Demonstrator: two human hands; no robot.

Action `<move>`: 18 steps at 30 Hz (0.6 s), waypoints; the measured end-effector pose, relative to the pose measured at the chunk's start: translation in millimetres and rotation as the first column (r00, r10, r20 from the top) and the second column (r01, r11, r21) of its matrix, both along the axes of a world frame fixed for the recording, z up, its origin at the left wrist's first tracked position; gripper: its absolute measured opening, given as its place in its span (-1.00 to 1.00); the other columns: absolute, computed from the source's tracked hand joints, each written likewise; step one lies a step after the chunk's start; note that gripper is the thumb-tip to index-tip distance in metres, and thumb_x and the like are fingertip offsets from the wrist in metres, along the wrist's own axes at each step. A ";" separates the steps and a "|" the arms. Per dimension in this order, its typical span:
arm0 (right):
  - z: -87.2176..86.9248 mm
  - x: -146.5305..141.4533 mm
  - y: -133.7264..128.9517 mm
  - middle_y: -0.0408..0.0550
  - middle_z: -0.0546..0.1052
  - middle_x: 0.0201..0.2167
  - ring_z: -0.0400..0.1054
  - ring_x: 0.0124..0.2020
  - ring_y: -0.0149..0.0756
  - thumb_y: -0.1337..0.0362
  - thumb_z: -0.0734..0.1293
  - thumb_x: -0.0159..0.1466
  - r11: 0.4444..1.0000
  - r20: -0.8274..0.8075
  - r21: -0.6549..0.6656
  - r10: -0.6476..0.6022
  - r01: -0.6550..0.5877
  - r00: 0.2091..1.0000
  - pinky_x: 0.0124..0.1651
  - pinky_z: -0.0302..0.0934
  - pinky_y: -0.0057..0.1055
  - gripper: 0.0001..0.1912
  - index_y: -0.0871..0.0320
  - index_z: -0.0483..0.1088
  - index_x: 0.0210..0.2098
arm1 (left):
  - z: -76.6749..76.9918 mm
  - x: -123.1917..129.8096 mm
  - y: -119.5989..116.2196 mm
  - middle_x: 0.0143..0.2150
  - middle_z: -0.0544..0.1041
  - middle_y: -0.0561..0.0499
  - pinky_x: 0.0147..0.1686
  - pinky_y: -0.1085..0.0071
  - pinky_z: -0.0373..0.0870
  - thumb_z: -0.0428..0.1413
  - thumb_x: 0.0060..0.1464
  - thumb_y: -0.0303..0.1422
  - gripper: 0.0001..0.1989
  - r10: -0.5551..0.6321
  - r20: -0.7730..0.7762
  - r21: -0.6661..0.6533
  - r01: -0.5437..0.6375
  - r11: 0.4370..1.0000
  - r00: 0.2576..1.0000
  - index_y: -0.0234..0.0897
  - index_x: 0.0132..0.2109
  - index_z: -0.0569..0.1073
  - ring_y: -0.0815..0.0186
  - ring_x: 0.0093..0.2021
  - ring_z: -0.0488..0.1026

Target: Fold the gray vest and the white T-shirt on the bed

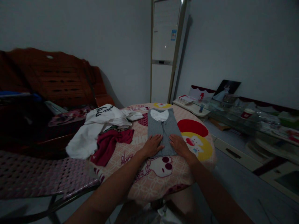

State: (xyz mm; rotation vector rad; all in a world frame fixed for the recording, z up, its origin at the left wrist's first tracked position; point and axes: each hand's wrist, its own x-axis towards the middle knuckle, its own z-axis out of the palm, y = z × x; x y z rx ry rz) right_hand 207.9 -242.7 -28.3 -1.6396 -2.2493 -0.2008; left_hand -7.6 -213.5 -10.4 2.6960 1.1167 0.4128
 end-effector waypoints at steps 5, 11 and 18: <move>1.0 1.5 0.9 0.18 0.41 0.18 0.27 0.22 -0.14 0.30 0.13 0.39 1.000 -0.010 0.015 0.001 -0.001 1.000 0.29 0.10 -0.17 -0.59 0.27 0.37 0.15 | 1.2 10.7 12.0 0.34 0.24 -0.25 0.31 0.13 0.08 -0.03 0.26 -0.19 -0.47 -0.092 0.119 0.012 0.091 0.996 0.989 -0.33 0.30 0.25 0.13 0.34 0.18; 2.4 0.1 1.3 0.16 0.44 0.16 0.29 0.20 -0.14 0.29 0.18 0.37 0.999 -0.065 0.006 0.032 -0.032 0.997 0.28 0.12 -0.19 -0.61 0.27 0.38 0.13 | 10.2 40.1 54.4 0.24 0.38 -0.21 0.24 0.19 0.21 0.11 0.16 -0.29 -0.49 -0.009 0.144 0.014 0.007 1.000 0.989 -0.28 0.24 0.31 0.12 0.26 0.30; 14.3 9.1 1.8 0.07 0.57 -0.02 0.42 0.03 -0.23 0.30 0.15 0.37 0.983 -0.249 0.055 -0.157 0.176 0.956 0.16 0.21 -0.33 -0.67 0.18 0.51 -0.04 | 14.9 59.4 87.3 0.17 0.45 -0.18 0.20 0.17 0.21 0.05 0.22 -0.32 -0.62 0.159 0.149 -0.062 -0.152 0.986 0.976 -0.25 0.16 0.41 0.12 0.18 0.39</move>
